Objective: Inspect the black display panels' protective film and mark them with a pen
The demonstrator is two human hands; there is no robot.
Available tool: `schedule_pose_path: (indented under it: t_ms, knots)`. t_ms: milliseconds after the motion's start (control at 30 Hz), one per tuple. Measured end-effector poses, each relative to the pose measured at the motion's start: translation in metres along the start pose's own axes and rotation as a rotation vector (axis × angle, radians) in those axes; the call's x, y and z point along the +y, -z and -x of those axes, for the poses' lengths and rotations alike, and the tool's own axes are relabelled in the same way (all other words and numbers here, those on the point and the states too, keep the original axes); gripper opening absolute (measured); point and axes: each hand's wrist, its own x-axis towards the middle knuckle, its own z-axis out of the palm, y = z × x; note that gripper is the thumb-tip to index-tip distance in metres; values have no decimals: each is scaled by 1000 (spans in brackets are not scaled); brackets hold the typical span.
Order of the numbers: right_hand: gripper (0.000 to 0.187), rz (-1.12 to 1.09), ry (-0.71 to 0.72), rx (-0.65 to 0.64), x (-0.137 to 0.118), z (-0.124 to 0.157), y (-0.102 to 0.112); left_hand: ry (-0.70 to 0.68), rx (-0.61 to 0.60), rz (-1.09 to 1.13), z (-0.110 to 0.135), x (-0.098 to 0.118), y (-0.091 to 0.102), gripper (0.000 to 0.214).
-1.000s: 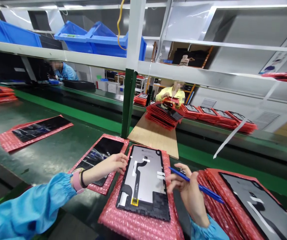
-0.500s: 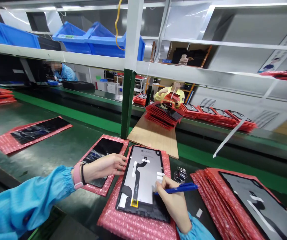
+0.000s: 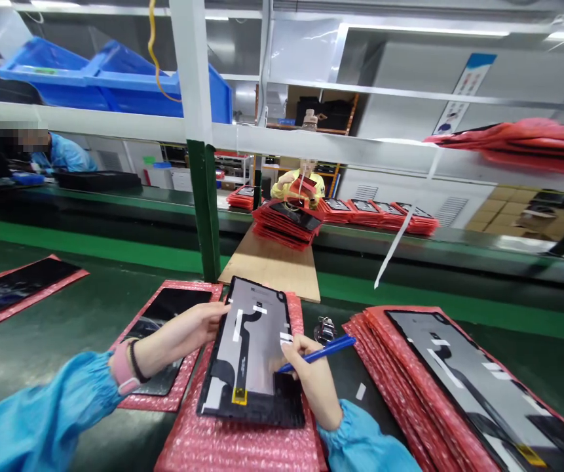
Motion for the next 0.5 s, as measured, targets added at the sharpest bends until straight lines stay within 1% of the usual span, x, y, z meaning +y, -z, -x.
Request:
schedule_pose_path:
  t_ms: [33, 133, 167, 233, 333, 400, 433, 500]
  knots:
    - [43, -30, -7, -10, -1, 0, -1, -13, 1, 9, -2, -2, -8, 26]
    - [45, -90, -3, -29, -3, 1, -1, 1, 69, 3, -7, -10, -26, 50]
    - [46, -96, 13, -27, -4, 2, 0, 2, 90, -2, -8, -12, -30, 56]
    - [46, -85, 62, -1, -8, 2, 9, -40, 111, -2, -9, -12, -33, 61]
    - [34, -64, 134, 78, -17, -1, 31, -144, 108, 5, -6, -3, -33, 61]
    - [28, -94, 156, 124, -26, -5, 46, -250, 101, -14, -1, 7, -33, 57]
    - [30, -133, 154, 141, -30, -8, 51, -314, 110, -33, 1, 11, -35, 54]
    - [41, -222, 120, 159, -40, -11, 57, -437, 144, -85, 6, 20, -38, 47]
